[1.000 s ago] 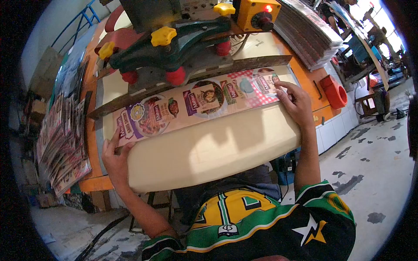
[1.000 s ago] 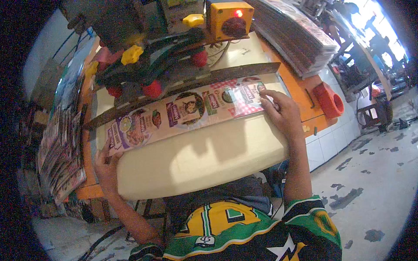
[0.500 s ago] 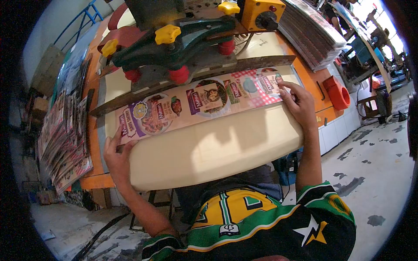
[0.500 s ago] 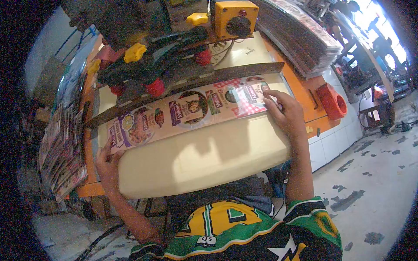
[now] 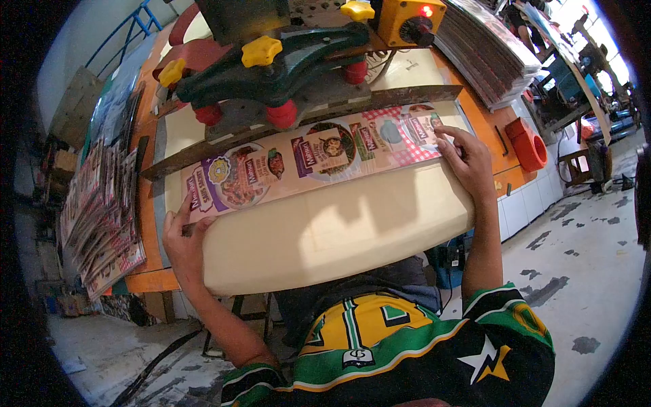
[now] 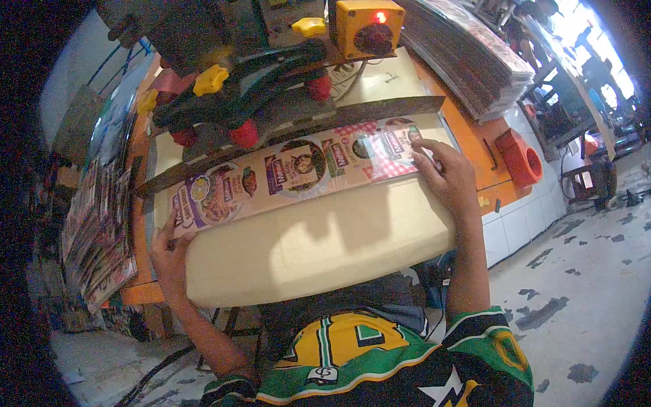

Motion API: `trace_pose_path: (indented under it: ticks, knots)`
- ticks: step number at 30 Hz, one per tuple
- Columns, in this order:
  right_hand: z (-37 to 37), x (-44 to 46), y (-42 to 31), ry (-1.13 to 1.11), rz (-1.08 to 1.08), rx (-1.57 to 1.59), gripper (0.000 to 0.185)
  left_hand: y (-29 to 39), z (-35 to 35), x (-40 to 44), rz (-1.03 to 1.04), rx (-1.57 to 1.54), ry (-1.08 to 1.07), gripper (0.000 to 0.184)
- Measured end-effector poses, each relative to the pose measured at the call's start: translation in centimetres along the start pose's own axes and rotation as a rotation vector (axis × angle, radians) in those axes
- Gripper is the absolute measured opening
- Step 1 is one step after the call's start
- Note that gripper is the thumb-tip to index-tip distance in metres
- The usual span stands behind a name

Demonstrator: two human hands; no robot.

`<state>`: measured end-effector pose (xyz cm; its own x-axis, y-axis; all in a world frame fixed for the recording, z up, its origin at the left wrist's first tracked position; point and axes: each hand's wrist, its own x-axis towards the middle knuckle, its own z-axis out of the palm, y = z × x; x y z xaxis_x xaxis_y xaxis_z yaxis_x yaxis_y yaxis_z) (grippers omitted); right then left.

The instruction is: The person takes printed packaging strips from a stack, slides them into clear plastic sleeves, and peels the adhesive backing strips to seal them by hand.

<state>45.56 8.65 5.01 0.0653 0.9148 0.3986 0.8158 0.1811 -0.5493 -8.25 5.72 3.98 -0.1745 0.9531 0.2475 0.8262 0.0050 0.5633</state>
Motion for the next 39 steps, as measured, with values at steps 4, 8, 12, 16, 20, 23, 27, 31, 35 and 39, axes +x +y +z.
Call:
trace_pose_path:
  ticks: [4,8,12,16,20,23,27,31,35,39]
  knots:
    - [0.1,0.0,0.2,0.008,-0.018,0.001,0.029,-0.5,0.1,0.1,0.026,0.017,0.008,0.075]
    - [-0.4,0.1,-0.5,-0.027,0.033,-0.03,0.03,-0.3,0.0,0.0,0.024,-0.031,0.008,0.074]
    - [-0.6,0.2,-0.5,-0.067,0.074,-0.04,0.029,-0.3,0.1,0.0,0.015,-0.05,0.003,0.073]
    - [-0.5,0.1,-0.3,-0.053,0.071,-0.025,0.029,-0.5,0.2,0.0,0.047,-0.048,0.011,0.07]
    - [-0.6,0.2,-0.4,-0.067,0.08,-0.045,0.03,-0.2,0.1,-0.1,0.028,-0.044,0.011,0.068]
    - [-0.5,0.1,-0.2,-0.061,0.066,-0.047,0.031,-0.4,0.3,0.0,0.043,-0.046,0.016,0.069]
    - [-0.5,0.2,-0.2,-0.067,0.081,-0.043,0.031,-0.3,0.1,0.1,0.053,-0.028,0.012,0.069]
    - [-0.5,0.1,-0.4,-0.062,0.085,-0.034,0.031,0.1,-0.1,0.0,0.023,-0.001,0.004,0.069]
    - [-0.6,0.2,-0.4,-0.051,0.065,-0.03,0.031,-0.6,0.1,0.1,0.029,0.011,-0.005,0.07]
    - [-0.7,0.2,-0.5,-0.065,0.078,-0.033,0.029,-1.0,0.2,0.1,0.042,-0.021,-0.001,0.071]
